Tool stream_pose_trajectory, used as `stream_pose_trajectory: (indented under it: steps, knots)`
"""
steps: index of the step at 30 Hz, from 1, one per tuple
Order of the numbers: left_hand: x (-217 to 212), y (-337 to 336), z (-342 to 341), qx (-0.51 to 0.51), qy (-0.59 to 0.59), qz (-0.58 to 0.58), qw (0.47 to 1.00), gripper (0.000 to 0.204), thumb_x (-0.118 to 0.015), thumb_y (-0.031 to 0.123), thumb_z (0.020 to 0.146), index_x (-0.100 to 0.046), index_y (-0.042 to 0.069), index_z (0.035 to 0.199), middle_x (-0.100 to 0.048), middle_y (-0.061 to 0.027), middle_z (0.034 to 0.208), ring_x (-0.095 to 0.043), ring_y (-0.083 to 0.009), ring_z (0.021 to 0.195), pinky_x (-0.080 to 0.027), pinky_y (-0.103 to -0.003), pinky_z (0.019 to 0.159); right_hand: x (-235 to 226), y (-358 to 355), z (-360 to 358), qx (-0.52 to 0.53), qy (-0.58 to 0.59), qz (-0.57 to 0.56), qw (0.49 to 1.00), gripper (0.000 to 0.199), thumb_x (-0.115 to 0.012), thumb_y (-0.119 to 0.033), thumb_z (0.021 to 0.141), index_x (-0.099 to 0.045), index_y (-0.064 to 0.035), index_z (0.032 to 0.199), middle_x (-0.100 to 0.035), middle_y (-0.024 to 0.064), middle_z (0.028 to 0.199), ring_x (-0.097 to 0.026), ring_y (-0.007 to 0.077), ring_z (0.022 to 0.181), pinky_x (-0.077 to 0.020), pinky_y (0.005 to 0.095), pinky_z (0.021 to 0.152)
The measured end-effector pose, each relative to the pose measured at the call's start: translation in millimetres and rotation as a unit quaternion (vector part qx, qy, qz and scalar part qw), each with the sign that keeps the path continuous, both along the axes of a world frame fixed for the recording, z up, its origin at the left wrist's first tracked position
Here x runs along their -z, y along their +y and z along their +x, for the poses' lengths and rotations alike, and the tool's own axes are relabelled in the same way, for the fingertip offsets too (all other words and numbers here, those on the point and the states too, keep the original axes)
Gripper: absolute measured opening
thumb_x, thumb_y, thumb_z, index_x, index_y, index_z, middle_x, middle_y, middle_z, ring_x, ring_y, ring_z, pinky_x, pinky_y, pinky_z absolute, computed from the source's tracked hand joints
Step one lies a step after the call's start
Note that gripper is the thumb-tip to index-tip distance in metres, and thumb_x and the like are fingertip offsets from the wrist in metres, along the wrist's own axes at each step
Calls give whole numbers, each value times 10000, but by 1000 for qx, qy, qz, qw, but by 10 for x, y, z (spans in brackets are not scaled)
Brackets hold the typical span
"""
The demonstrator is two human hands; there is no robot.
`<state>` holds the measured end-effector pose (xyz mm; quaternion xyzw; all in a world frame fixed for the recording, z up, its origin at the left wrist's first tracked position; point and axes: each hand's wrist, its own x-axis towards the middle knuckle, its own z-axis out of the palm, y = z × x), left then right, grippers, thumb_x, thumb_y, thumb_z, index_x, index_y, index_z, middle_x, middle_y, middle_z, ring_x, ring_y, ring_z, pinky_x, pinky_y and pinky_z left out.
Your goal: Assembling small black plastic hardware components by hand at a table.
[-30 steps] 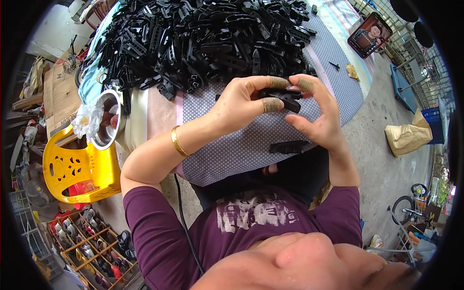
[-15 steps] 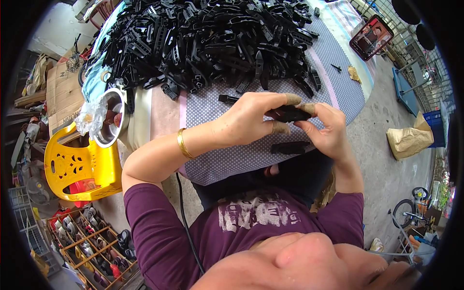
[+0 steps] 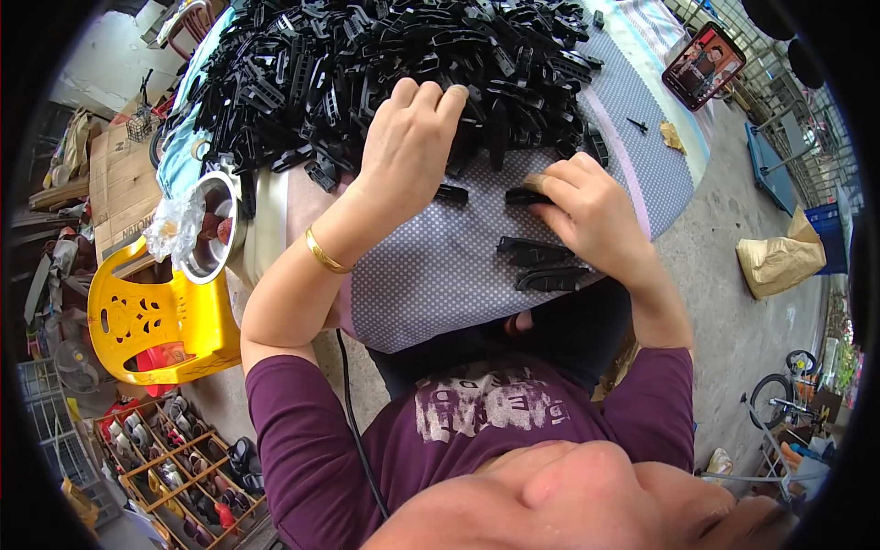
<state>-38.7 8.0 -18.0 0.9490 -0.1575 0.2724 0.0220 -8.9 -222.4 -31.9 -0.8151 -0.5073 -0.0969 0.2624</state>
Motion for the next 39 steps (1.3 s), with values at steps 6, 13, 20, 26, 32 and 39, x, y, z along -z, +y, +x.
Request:
stream_pose_trajectory:
  steps: [6,13,20,26,32,39]
  knots:
    - [-83,-22,-51,-12,-28,-56,998,365,-664,30,700,-582,36,1056,-573,-81,874,-555,-234,822,-485,-307,737,-82,23,-91,66,200,75,975,302,-655,40,677,-581,14,969,-615,75,870,-565,146,745,-477,276,665]
    - [-91,-166,-150,180,398,-677,592,353,-477,149,944,-461,-45,1238,-610,-84,970,-628,-170,923,-517,-285,830,-31,-8,-94,-136,309,377,862,286,-640,89,711,-545,-11,961,-594,104,996,-578,241,1019,-457,345,881]
    - [-13,-249,-183,144,482,-693,517,306,-459,199,959,-517,-39,1142,-606,-56,867,-572,-84,642,-447,-200,519,-83,71,-23,-93,138,249,954,283,-665,77,626,-624,-66,867,-667,39,938,-563,284,1081,-442,368,901]
    - [-9,-283,-228,87,486,-634,595,312,-445,267,968,-579,2,1064,-587,-14,829,-497,-51,596,-391,-183,515,-32,79,-23,-79,96,227,966,291,-676,81,607,-645,-53,863,-662,53,947,-570,263,1049,-476,345,846]
    - [-44,-293,-265,136,485,-616,606,353,-514,257,935,-553,-4,1169,-590,2,869,-482,-42,693,-401,-181,626,-7,116,-65,-6,162,217,963,297,-716,58,603,-659,-54,872,-643,61,913,-594,216,952,-488,323,788]
    - [-101,-260,-217,165,508,-543,648,426,-632,140,850,-516,-18,1228,-606,-30,947,-498,-46,744,-425,-199,669,28,32,-31,-33,110,210,971,319,-772,13,599,-649,-50,886,-645,80,924,-597,224,930,-491,308,788]
